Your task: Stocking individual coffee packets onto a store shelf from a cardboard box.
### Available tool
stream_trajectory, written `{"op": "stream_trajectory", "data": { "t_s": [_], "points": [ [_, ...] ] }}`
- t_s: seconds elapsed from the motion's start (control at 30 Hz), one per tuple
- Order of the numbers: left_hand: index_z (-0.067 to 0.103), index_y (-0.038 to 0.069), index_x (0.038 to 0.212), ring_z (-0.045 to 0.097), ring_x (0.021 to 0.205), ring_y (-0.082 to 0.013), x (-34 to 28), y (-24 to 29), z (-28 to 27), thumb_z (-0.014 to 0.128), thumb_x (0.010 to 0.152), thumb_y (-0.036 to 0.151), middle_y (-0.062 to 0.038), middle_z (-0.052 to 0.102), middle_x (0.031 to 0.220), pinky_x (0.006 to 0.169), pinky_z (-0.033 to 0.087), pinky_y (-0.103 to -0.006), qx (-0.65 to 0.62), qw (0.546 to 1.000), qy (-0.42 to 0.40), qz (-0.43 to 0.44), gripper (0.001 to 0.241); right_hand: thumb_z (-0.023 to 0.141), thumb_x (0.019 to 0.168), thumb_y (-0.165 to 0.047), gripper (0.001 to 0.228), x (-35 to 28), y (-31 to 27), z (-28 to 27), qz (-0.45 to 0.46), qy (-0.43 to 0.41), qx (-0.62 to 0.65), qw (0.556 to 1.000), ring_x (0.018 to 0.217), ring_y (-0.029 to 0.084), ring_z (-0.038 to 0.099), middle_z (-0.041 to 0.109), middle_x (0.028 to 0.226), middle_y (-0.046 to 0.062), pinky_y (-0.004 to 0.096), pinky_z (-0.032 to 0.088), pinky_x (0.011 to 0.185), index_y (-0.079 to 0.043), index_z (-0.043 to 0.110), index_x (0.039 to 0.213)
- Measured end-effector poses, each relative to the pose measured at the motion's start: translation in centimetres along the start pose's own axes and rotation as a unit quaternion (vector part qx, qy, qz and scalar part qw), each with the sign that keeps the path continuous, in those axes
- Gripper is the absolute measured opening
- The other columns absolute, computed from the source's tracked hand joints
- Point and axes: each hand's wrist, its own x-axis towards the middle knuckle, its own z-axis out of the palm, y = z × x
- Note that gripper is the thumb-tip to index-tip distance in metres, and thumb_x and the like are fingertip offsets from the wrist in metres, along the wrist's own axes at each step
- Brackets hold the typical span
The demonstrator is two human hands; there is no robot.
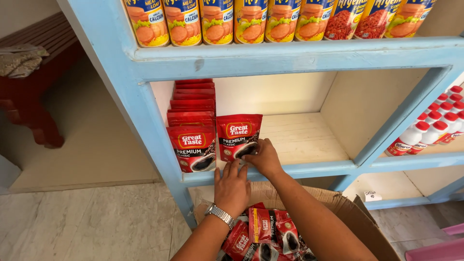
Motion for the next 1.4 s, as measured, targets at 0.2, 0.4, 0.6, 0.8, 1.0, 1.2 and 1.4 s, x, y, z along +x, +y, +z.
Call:
{"op": "stream_trajectory", "data": {
  "t_s": [0.2, 0.4, 0.6, 0.8, 1.0, 1.2, 1.4],
  "points": [
    [0.057, 0.005, 0.136, 0.038, 0.139, -0.0385, 0.9, -0.3, 0.0, 0.069, 0.088, 0.028, -0.021, 0.042, 0.152, 0.115, 0.022, -0.0612, -0.001, 1.000, -0.010, 0.001, 0.054, 0.091, 0.064, -0.016, 0.041, 0.6, -0.3, 0.7, 0.014, 0.013, 0.024, 1.000, 0.087, 0.025, 0.064, 0.060, 0.096, 0.010, 0.038, 0.054, 0.077, -0.003, 0.069, 0.096],
    [0.057, 0.006, 0.138, 0.038, 0.141, -0.0400, -0.3, -1.2, 0.2, 0.070, 0.087, 0.027, -0.020, 0.045, 0.150, 0.117, 0.020, -0.0595, -0.014, 0.999, 0.022, 0.036, 0.057, 0.092, 0.064, -0.019, 0.047, 2.3, 0.3, 2.0, 0.006, 0.031, 0.000, 0.999, 0.088, 0.027, 0.064, 0.061, 0.098, 0.011, 0.039, 0.054, 0.079, -0.003, 0.070, 0.102],
    [0.056, 0.007, 0.140, 0.041, 0.140, -0.0380, -1.5, -2.1, -1.7, 0.069, 0.088, 0.026, -0.018, 0.047, 0.149, 0.117, 0.023, -0.0581, -0.027, 0.999, 0.011, 0.036, 0.057, 0.095, 0.062, -0.018, 0.059, 1.6, 0.7, 1.7, -0.022, 0.091, -0.006, 0.996, 0.085, 0.028, 0.062, 0.057, 0.100, 0.014, 0.040, 0.055, 0.071, -0.001, 0.066, 0.110],
    [0.058, 0.011, 0.140, 0.043, 0.138, -0.0375, -1.7, -2.7, -2.2, 0.069, 0.089, 0.026, -0.016, 0.052, 0.145, 0.117, 0.024, -0.0589, -0.054, 0.996, 0.024, 0.061, 0.054, 0.077, 0.090, 0.002, 0.026, -7.7, -0.9, -0.9, -0.156, 0.186, 0.062, 0.968, 0.078, 0.023, 0.060, 0.056, 0.096, 0.013, 0.034, 0.052, 0.069, -0.001, 0.067, 0.113],
    [0.061, 0.014, 0.137, 0.043, 0.139, -0.0390, -2.0, -2.8, -1.9, 0.069, 0.090, 0.028, -0.015, 0.054, 0.144, 0.118, 0.023, -0.0609, -0.027, 0.996, 0.017, 0.080, 0.050, 0.074, 0.090, -0.008, 0.018, -17.3, 12.2, -0.4, -0.175, -0.005, -0.100, 0.979, 0.093, 0.030, 0.069, 0.066, 0.104, 0.011, 0.041, 0.057, 0.077, -0.007, 0.071, 0.107],
    [0.060, 0.016, 0.138, 0.040, 0.139, -0.0404, -1.7, -2.6, -1.1, 0.071, 0.088, 0.028, -0.016, 0.052, 0.144, 0.116, 0.020, -0.0638, -0.017, 0.997, 0.010, 0.072, 0.053, 0.085, 0.078, -0.039, 0.086, -17.3, 21.4, 0.1, 0.149, -0.284, -0.287, 0.903, 0.126, 0.041, 0.052, 0.040, 0.146, 0.016, 0.051, 0.050, 0.101, -0.027, 0.041, 0.151],
    [0.059, 0.016, 0.140, 0.040, 0.141, -0.0399, -1.9, -2.7, -1.5, 0.071, 0.087, 0.027, -0.015, 0.051, 0.146, 0.117, 0.020, -0.0630, -0.026, 0.997, 0.002, 0.077, 0.056, 0.090, 0.073, -0.046, 0.093, -17.2, 15.3, 0.1, 0.212, -0.327, -0.356, 0.849, 0.137, 0.040, 0.043, 0.036, 0.149, 0.014, 0.050, 0.047, 0.107, -0.025, 0.041, 0.149]
  ]
}}
